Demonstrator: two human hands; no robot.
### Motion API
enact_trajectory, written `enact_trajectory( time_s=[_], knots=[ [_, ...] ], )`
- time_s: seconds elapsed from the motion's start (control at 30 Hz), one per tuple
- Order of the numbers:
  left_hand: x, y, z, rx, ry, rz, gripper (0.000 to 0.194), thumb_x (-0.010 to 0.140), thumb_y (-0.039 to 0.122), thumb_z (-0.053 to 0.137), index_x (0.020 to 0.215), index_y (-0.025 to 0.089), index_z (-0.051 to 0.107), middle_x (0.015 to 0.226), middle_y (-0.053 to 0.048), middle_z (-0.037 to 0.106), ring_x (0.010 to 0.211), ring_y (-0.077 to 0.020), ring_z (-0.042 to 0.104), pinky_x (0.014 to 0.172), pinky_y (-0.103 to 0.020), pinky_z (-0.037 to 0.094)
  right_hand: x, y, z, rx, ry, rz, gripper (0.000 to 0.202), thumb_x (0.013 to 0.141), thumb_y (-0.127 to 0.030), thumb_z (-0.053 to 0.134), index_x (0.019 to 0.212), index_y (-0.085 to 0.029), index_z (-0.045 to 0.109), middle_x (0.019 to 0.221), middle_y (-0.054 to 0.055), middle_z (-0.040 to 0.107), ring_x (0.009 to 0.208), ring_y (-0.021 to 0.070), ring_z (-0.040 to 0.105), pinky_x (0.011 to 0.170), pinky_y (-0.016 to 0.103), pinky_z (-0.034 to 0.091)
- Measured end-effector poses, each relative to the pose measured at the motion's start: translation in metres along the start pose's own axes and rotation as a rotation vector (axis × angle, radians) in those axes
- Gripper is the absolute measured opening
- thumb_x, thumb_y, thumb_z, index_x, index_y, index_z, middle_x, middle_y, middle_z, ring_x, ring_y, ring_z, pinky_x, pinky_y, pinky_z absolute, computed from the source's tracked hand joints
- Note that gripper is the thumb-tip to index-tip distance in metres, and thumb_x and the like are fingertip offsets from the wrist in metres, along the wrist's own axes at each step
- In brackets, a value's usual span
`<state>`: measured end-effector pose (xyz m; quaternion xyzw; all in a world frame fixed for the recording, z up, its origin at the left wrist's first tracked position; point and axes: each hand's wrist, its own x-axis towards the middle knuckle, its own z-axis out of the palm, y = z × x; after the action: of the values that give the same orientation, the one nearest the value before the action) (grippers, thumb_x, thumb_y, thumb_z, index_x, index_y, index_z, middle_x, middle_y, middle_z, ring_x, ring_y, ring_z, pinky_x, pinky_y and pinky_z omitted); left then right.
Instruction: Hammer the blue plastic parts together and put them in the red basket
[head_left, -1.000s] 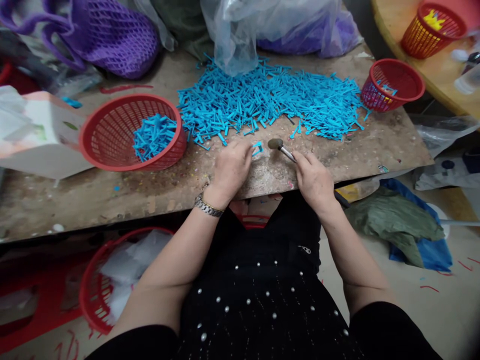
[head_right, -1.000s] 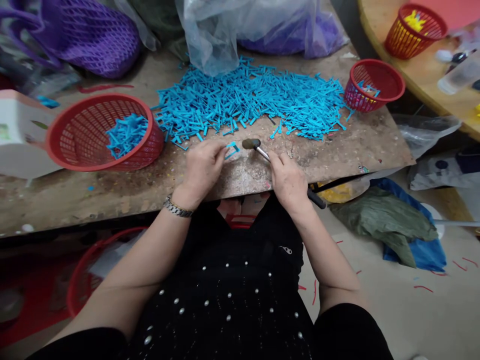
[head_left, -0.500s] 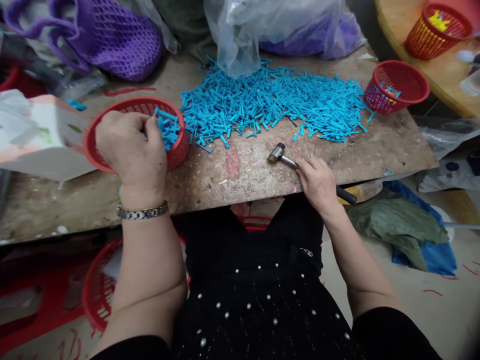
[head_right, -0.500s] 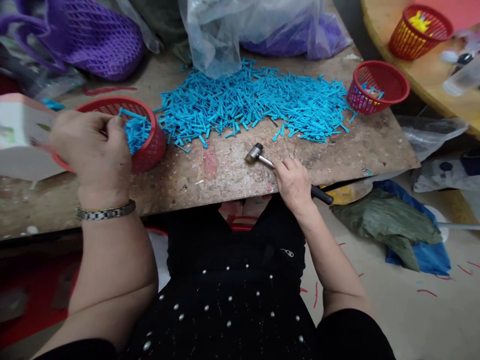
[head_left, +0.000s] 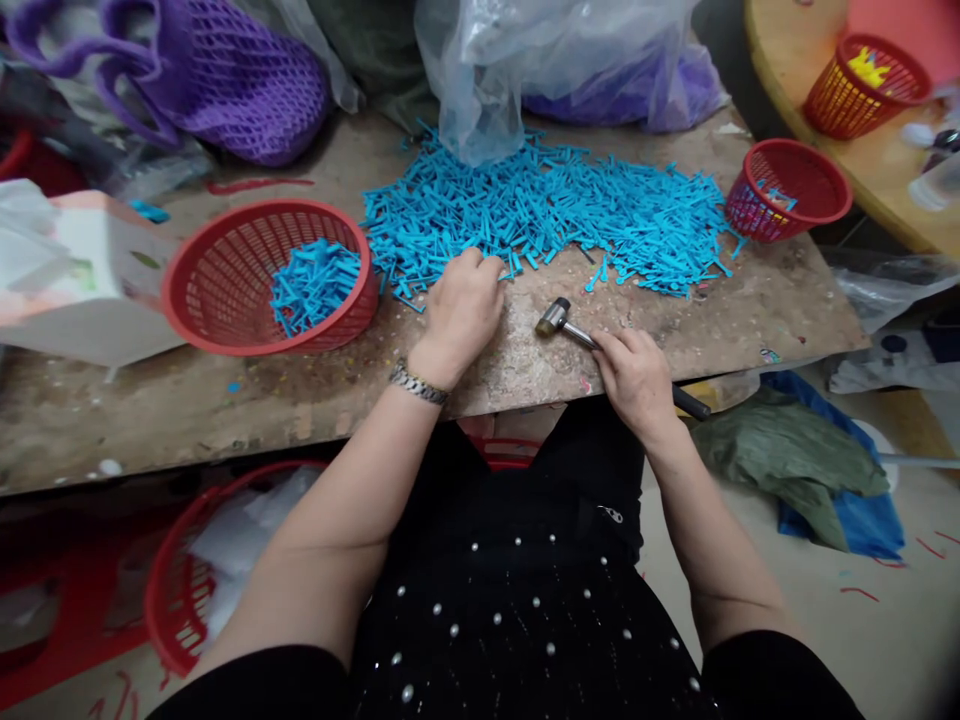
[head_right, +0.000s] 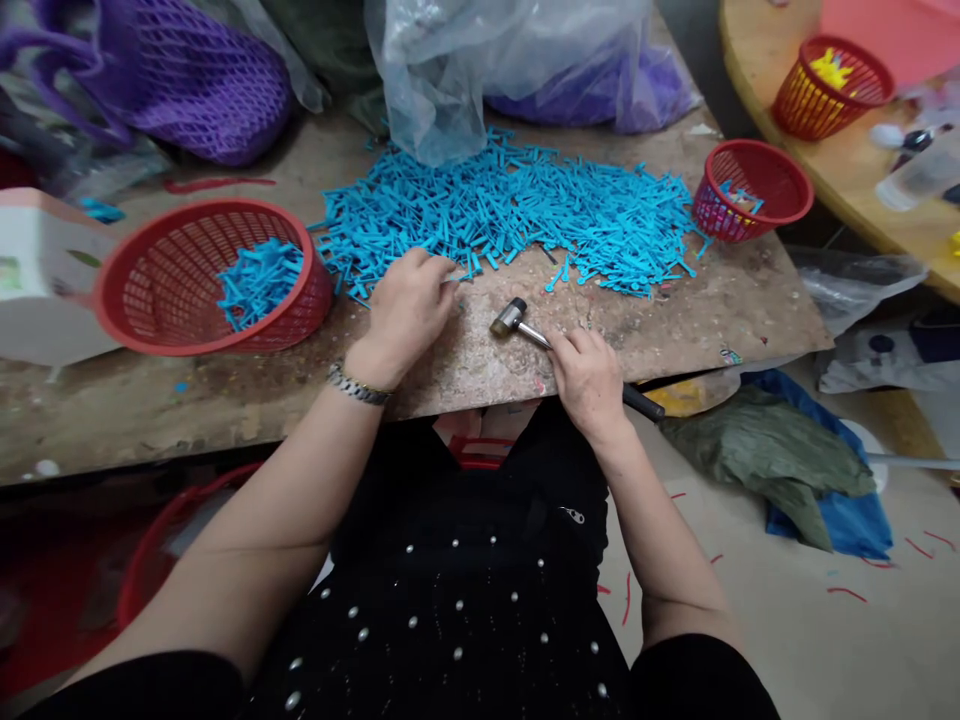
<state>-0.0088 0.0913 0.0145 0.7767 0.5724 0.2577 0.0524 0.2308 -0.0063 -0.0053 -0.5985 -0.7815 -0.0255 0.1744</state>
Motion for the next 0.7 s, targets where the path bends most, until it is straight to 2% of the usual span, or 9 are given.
enact_trajectory(
  time_s=[0.07,0.17,0.33,0.53,0.7],
  knots=[
    [0.007,0.007,0.005,0.075,-0.082,-0.043,0.023,0.097,0.019,0.048,0.105,0.017,0.069,0.109,-0.014,0.067,0.115,-0.031,0.062,0.097,-0.042,0.048,-0.001,0.0,-0.001,0.019,-0.001,0.0,0.033,0.105,-0.027,0.047,0.127,-0.018,0.069,0.103,0.011,0.069,0.095,0.0265,0.056,0.083,0.037,0.046],
    [0.017,0.013,0.004,0.184,-0.195,-0.096,0.028,0.099,0.025,0.047,0.11,0.014,0.069,0.118,-0.019,0.066,0.118,-0.0344,0.061,0.097,-0.044,0.047,-0.001,0.0,-0.001,0.036,0.0,0.011,0.032,0.104,-0.029,0.048,0.126,-0.019,0.069,0.103,0.011,0.068,0.095,0.0268,0.057,0.083,0.038,0.046],
    [0.027,0.017,0.006,0.218,-0.259,-0.121,0.033,0.101,0.025,0.042,0.11,0.012,0.071,0.119,-0.021,0.067,0.116,-0.0352,0.063,0.096,-0.043,0.047,-0.001,0.0,0.0,0.087,-0.006,0.034,0.032,0.104,-0.03,0.049,0.125,-0.018,0.07,0.104,0.012,0.068,0.097,0.0275,0.058,0.084,0.039,0.047],
    [0.028,0.003,0.014,0.166,-0.183,-0.15,0.032,0.098,0.019,0.04,0.099,0.013,0.072,0.112,-0.019,0.069,0.106,-0.0311,0.065,0.09,-0.04,0.047,0.001,0.004,0.001,0.215,0.022,0.023,0.031,0.104,-0.029,0.047,0.123,-0.02,0.07,0.107,0.012,0.07,0.1,0.028,0.06,0.087,0.042,0.049],
    [0.028,-0.011,0.015,-0.052,-0.044,-0.165,0.019,0.09,0.016,0.051,0.081,0.017,0.068,0.096,-0.011,0.069,0.099,-0.0249,0.062,0.09,-0.037,0.046,0.008,0.0,0.0,0.293,0.104,0.024,0.029,0.103,-0.027,0.049,0.119,-0.021,0.071,0.109,0.012,0.071,0.101,0.0281,0.063,0.091,0.045,0.052]
  ],
)
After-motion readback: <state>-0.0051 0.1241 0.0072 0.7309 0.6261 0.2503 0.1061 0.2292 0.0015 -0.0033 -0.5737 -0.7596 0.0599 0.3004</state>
